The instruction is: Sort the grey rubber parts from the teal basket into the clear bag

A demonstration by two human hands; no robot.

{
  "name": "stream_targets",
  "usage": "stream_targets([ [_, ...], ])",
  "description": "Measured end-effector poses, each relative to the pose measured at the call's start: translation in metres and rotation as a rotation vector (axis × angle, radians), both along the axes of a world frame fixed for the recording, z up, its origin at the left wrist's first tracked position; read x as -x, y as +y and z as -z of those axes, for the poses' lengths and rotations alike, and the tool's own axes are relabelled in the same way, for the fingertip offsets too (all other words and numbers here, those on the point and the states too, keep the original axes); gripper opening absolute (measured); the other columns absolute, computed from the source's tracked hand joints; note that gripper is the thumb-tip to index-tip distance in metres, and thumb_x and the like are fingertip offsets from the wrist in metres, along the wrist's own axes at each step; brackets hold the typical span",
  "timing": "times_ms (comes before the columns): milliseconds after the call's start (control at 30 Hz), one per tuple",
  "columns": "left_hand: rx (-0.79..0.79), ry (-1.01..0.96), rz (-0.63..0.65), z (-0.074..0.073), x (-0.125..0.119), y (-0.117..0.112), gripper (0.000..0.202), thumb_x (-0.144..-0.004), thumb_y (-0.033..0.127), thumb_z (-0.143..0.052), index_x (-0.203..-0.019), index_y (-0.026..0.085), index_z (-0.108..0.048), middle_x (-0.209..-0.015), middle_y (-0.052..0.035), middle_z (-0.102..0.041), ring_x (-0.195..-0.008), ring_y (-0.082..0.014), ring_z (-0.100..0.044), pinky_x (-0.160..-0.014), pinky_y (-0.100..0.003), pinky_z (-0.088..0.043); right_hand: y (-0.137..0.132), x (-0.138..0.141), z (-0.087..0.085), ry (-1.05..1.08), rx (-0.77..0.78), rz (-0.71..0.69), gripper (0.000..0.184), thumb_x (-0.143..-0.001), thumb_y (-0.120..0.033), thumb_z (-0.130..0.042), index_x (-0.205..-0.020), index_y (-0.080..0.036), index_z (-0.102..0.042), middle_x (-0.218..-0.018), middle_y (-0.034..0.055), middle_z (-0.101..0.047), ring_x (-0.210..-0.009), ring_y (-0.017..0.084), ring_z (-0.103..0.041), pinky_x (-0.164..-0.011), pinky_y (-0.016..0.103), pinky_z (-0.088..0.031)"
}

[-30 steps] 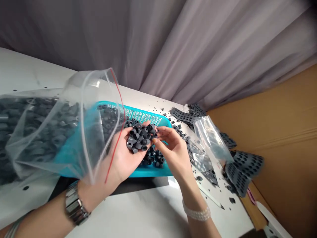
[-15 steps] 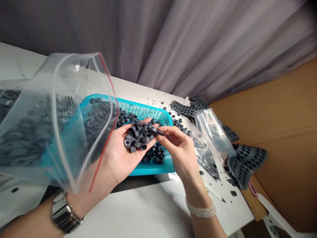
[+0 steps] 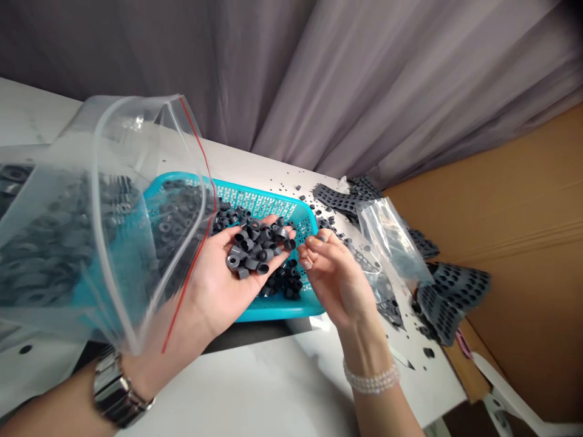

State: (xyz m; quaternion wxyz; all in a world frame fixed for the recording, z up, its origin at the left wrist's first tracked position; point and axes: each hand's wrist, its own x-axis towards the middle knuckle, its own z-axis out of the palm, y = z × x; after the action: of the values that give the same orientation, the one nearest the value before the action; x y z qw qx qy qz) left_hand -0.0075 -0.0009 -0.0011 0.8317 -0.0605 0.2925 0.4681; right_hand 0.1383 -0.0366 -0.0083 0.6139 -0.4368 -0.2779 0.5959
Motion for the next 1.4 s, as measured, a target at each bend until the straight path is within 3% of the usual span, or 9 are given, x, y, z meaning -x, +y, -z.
stream_targets([
  [133,0.017,-0.001,-0.026,-0.002,-0.001,0.000,0.043,-0.088,0.011,-0.032,-0.124,0.002,-0.054,-0.117,-0.0280,-0.064,-0.106,-0.0354,-0.065,-0.077,-0.046,-0.060,0.000,-0.004,-0.004,0.190,0.095,0.037,0.011,-0.068,-0.019,-0.055,-0.074,-0.020,-0.045,-0.063,-0.0017,-0.049,-0.057,0.011,-0.051,-0.051,0.021,-0.035],
  [267,-0.014,0.028,-0.006,0.001,0.000,0.000,0.043,-0.089,0.013,-0.032,-0.124,0.006,-0.056,-0.117,-0.0242,-0.065,-0.106,-0.0324,-0.066,-0.078,-0.045,-0.060,-0.001,0.003,0.001,-0.062,0.099,-0.001,0.021,-0.075,-0.024,-0.065,-0.083,-0.022,-0.046,-0.063,-0.0051,-0.049,-0.050,0.007,-0.042,-0.046,0.020,-0.025],
  [367,-0.036,0.033,0.014,0.003,0.001,0.000,0.041,-0.089,0.012,-0.034,-0.120,0.008,-0.061,-0.114,-0.0207,-0.068,-0.104,-0.0288,-0.067,-0.078,-0.041,-0.061,-0.001,0.010,0.007,-0.328,0.041,-0.046,0.033,-0.074,-0.028,-0.075,-0.094,-0.025,-0.049,-0.064,-0.0078,-0.049,-0.050,0.006,-0.037,-0.047,0.020,-0.024],
  [467,-0.030,0.038,0.014,0.002,0.002,0.000,0.040,-0.089,0.012,-0.035,-0.118,0.010,-0.062,-0.114,-0.0187,-0.068,-0.105,-0.0274,-0.067,-0.080,-0.040,-0.060,-0.001,0.012,0.010,-0.452,-0.009,-0.045,0.027,-0.076,-0.030,-0.074,-0.092,-0.023,-0.054,-0.071,-0.0059,-0.053,-0.053,0.006,-0.038,-0.048,0.021,-0.025],
  [600,-0.002,-0.010,-0.004,0.001,0.002,-0.001,0.041,-0.090,0.012,-0.034,-0.124,0.007,-0.058,-0.121,-0.0222,-0.064,-0.111,-0.0323,-0.063,-0.080,-0.044,-0.060,0.000,0.007,0.007,-0.272,0.027,-0.086,0.013,-0.080,-0.027,-0.065,-0.082,-0.020,-0.054,-0.063,-0.0052,-0.049,-0.052,0.007,-0.038,-0.049,0.022,-0.023],
  [800,-0.018,-0.058,0.000,0.005,0.001,-0.001,0.041,-0.091,0.014,-0.033,-0.125,0.008,-0.056,-0.124,-0.0233,-0.062,-0.115,-0.0343,-0.060,-0.082,-0.047,-0.059,0.002,-0.001,0.000,0.030,0.089,-0.067,0.006,-0.069,-0.025,-0.049,-0.072,-0.020,-0.048,-0.070,0.0024,-0.058,-0.053,0.012,-0.044,-0.050,0.027,-0.024],
  [1000,-0.043,-0.006,0.051,0.003,0.002,-0.002,0.041,-0.091,0.015,-0.031,-0.118,0.009,-0.061,-0.118,-0.0222,-0.065,-0.112,-0.0308,-0.063,-0.080,-0.044,-0.060,0.000,0.000,-0.002,-0.057,0.061,-0.028,0.010,-0.071,-0.024,-0.053,-0.072,-0.023,-0.043,-0.065,-0.0025,-0.054,-0.045,0.008,-0.035,-0.048,0.027,-0.016],
  [1167,-0.028,-0.043,0.035,0.003,0.002,-0.002,0.041,-0.090,0.014,-0.034,-0.123,0.007,-0.058,-0.122,-0.0236,-0.063,-0.111,-0.0334,-0.063,-0.080,-0.045,-0.060,0.000,0.005,-0.001,0.015,0.109,0.007,0.014,-0.067,-0.026,-0.050,-0.079,-0.022,-0.048,-0.067,-0.0007,-0.052,-0.048,0.009,-0.035,-0.046,0.026,-0.018],
  [1400,-0.029,0.011,-0.012,0.001,-0.001,-0.001,0.041,-0.092,0.012,-0.033,-0.122,0.010,-0.060,-0.110,-0.0156,-0.071,-0.102,-0.0267,-0.068,-0.082,-0.040,-0.060,-0.002,0.020,0.006,-0.107,0.043,-0.053,0.022,-0.077,-0.025,-0.070,-0.087,-0.025,-0.051,-0.056,-0.0098,-0.039,-0.044,0.005,-0.025,-0.042,0.021,-0.015],
])
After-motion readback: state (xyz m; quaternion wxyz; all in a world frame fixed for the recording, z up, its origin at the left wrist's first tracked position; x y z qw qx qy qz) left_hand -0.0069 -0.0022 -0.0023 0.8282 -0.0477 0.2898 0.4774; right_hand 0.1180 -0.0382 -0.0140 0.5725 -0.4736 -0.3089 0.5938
